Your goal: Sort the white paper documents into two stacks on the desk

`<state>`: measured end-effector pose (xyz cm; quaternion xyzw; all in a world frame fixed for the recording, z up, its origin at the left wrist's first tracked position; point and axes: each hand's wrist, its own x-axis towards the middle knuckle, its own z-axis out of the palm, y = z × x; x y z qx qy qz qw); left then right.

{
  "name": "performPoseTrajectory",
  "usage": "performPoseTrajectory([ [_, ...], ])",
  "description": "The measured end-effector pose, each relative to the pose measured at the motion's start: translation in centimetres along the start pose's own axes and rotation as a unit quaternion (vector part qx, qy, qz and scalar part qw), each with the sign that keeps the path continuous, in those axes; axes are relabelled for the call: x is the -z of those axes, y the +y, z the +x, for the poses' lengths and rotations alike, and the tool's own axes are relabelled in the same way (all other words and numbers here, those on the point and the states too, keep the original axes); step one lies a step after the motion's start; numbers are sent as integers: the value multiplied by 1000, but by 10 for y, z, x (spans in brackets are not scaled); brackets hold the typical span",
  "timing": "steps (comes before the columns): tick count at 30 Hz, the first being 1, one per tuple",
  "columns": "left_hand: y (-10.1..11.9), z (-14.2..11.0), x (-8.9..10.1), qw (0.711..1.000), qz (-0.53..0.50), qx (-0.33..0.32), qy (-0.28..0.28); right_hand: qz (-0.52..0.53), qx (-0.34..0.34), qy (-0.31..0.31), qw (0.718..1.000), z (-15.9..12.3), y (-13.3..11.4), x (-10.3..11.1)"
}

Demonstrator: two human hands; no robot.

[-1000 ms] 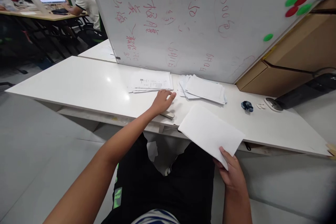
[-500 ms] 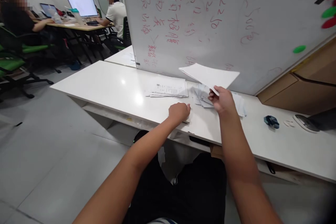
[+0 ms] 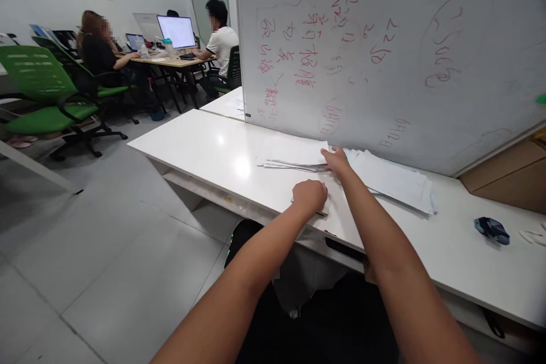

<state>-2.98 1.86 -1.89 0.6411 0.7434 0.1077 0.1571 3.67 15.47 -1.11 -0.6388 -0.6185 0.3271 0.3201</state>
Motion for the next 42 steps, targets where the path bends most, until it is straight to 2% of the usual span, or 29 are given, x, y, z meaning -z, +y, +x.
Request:
performPoseTrajectory([
  [3, 0, 8, 1, 1000, -5, 20, -3, -118, 113, 70, 984, -7, 25, 32],
  [6, 0, 18, 0, 1000, 0, 17, 25, -206, 172, 102, 958, -19, 65, 69],
  [9, -1, 23, -4, 999, 23, -4, 35, -312, 150, 76, 935, -31, 110, 93],
  [11, -2, 23, -8, 997, 40, -38, 44, -348, 110, 69, 928, -38, 134, 98],
  [13, -3, 22, -11, 994, 49, -70, 72, -355, 96, 78, 927, -41, 148, 97],
  [18, 3, 27, -9, 992, 42, -58, 105, -342, 106, 89, 929, -40, 149, 92],
  [22, 9, 29, 4, 995, -26, -55, 85, -324, 115, 101, 934, -39, 149, 93],
  [25, 7, 20, 19, 988, -57, -142, 10, -301, 127, 115, 938, -38, 152, 93],
  [27, 1, 9, 26, 973, -40, -220, -49, -280, 140, 122, 942, -38, 154, 92],
  [29, -10, -3, 27, 960, -7, -269, -79, -258, 150, 126, 946, -38, 155, 92],
  [32, -29, -16, 17, 958, 29, -279, -52, -229, 152, 131, 952, -37, 156, 93],
  [35, -42, -23, 1, 959, 8, -283, -9, -200, 151, 134, 959, -36, 157, 95],
  [38, -46, -30, -11, 961, -11, -273, 37, -181, 151, 133, 963, -35, 160, 96],
  [42, -46, -40, -20, 967, 20, -232, 107, -177, 155, 130, 963, -34, 162, 96],
])
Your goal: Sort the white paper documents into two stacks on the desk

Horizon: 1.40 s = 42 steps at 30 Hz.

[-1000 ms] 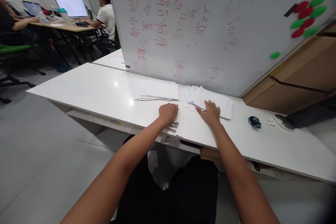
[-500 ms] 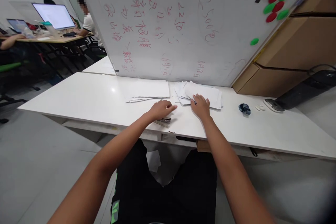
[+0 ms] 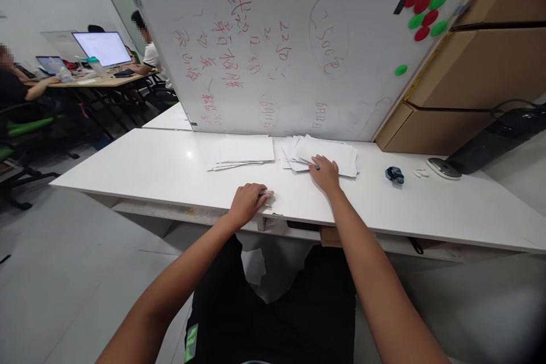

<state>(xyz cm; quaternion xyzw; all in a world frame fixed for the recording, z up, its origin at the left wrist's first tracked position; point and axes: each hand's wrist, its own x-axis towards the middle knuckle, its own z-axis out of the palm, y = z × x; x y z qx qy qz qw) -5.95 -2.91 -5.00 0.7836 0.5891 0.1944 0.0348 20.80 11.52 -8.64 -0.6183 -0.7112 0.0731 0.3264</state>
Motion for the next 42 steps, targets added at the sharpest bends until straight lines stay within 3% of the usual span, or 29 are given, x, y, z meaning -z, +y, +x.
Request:
performPoseTrajectory([
  [7, -7, 7, -6, 991, 53, 73, 96, 7, 3, 7, 1000, 0, 0, 0],
  [14, -21, 35, -8, 993, 11, 61, 104, 6, 0, 9, 1000, 0, -2, 1],
  [20, -22, 35, -12, 988, 16, 42, 146, 7, 7, 15, 1000, 0, -1, 1],
  [26, -19, 32, -11, 990, 22, 36, 137, 5, 6, 17, 1000, 2, 2, -1],
  [33, -12, 34, -12, 994, 38, 53, 89, -14, 2, 16, 1000, 2, -1, 0],
  [36, -7, 34, -11, 993, 46, 58, 96, -32, -3, 10, 999, 3, -8, 7],
  [39, -2, 29, -3, 989, 34, 35, 143, -35, -49, 16, 998, 1, -21, 25],
  [42, 9, 8, 9, 983, -63, -19, 170, -7, -36, 69, 997, -24, -40, 50],
])
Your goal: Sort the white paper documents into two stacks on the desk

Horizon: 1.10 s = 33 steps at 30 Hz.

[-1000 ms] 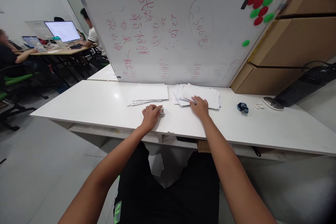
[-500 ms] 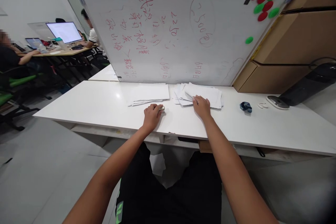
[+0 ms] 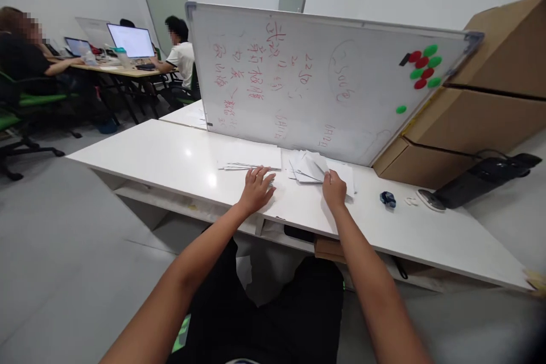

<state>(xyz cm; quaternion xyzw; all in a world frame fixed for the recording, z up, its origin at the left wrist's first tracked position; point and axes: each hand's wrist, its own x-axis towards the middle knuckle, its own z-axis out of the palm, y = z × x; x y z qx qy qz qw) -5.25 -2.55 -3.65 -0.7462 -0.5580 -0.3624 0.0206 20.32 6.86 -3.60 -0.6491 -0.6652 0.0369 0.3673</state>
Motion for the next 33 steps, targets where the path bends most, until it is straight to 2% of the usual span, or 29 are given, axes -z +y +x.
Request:
performPoseTrajectory([
  [1, 7, -9, 5, 998, -65, 2, -1, 13, 36, 18, 999, -17, -6, 10],
  [2, 15, -21, 10, 989, -146, 32, -1, 26, 88, 25, 995, -38, -11, 20],
  [3, 23, -34, 14, 967, -239, 92, -1, 34, 138, 17, 990, -63, -16, 28],
  [4, 30, -47, 18, 924, -343, 166, -21, 37, 181, 0, 983, -91, -21, 35],
  [6, 42, -73, 23, 792, -526, 290, -109, 46, 263, -75, 961, -147, -31, 42],
  [8, 46, -93, 25, 676, -620, 355, -178, 62, 285, -130, 948, -195, -39, 41],
  [9, 46, -101, 25, 640, -641, 379, -192, 71, 283, -150, 945, -213, -41, 39],
  [11, 42, -113, 21, 606, -646, 427, -183, 87, 268, -181, 942, -240, -41, 32],
  [13, 35, -121, 17, 599, -633, 462, -167, 109, 241, -189, 946, -253, -34, 27],
  [15, 29, -126, 14, 600, -620, 479, -161, 147, 174, -155, 961, -255, -23, 25],
  [17, 24, -129, 12, 604, -608, 489, -162, 210, 39, -70, 974, -249, -11, 26],
  [18, 23, -129, 11, 606, -603, 493, -163, 251, -46, -34, 966, -244, -5, 27],
  [19, 22, -130, 10, 608, -599, 494, -166, 297, -130, -21, 946, -238, -1, 29],
  [20, 22, -130, 10, 609, -598, 493, -170, 350, -202, -40, 914, -232, 3, 31],
  [22, 24, -130, 8, 613, -598, 485, -177, 450, -290, -144, 832, -222, 8, 36],
  [23, 26, -129, 8, 616, -600, 479, -178, 485, -308, -196, 794, -218, 10, 39],
  [24, 27, -128, 9, 617, -604, 473, -175, 507, -316, -227, 769, -216, 12, 41],
  [25, 29, -127, 11, 616, -613, 464, -170, 515, -320, -233, 760, -215, 13, 42],
  [29, 32, -119, 25, 622, -650, 406, -163, 488, -335, -153, 792, -216, 19, 46],
  [31, 30, -115, 31, 648, -632, 384, -182, 485, -340, -133, 794, -217, 20, 48],
  [33, 27, -111, 33, 686, -597, 365, -196, 496, -341, -125, 788, -217, 18, 50],
])
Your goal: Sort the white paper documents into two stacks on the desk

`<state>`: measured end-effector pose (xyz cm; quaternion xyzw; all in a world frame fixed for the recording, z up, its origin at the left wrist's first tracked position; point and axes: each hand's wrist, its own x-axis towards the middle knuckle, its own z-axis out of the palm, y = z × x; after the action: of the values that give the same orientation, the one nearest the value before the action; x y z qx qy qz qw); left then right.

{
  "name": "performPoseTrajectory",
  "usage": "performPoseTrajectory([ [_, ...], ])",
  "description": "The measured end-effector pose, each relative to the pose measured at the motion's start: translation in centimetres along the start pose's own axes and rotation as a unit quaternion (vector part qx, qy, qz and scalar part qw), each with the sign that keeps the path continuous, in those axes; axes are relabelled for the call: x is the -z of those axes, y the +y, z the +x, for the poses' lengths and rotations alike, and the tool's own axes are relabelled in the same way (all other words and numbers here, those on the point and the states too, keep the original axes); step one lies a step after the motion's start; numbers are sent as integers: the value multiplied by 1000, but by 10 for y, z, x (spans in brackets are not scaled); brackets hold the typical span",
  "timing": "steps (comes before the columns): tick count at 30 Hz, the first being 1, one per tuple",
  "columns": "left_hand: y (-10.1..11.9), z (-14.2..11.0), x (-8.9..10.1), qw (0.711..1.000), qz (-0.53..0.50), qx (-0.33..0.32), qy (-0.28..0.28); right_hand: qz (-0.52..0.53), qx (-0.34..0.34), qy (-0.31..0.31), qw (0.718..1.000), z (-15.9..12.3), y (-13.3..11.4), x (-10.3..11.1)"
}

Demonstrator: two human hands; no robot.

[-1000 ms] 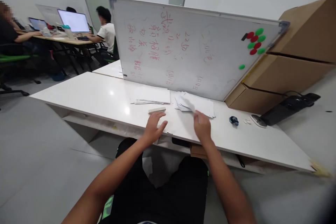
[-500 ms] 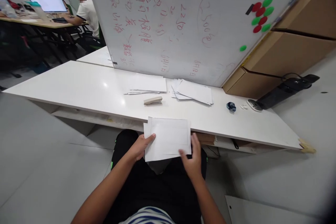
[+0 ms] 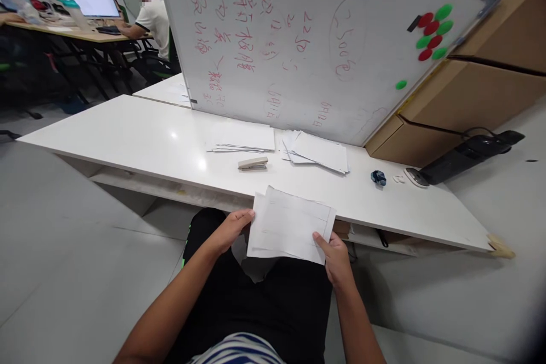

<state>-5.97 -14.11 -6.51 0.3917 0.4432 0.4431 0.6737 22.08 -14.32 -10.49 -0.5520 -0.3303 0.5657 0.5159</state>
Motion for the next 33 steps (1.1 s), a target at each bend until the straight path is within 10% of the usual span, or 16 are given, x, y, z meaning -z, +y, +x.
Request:
performPoseTrajectory([
  [6, 0, 9, 6, 995, 91, -27, 33, 39, -9, 0, 999, -10, -11, -4],
  [22, -17, 8, 0, 993, -90, 22, -70, 69, -23, -19, 997, -7, -4, -5],
  [27, 16, 4, -8, 989, -104, -9, -105, 73, 29, -16, 997, -3, -26, -16],
  [33, 75, 43, -20, 983, 39, -173, 44, 29, 225, 30, 974, 42, -73, -35],
])
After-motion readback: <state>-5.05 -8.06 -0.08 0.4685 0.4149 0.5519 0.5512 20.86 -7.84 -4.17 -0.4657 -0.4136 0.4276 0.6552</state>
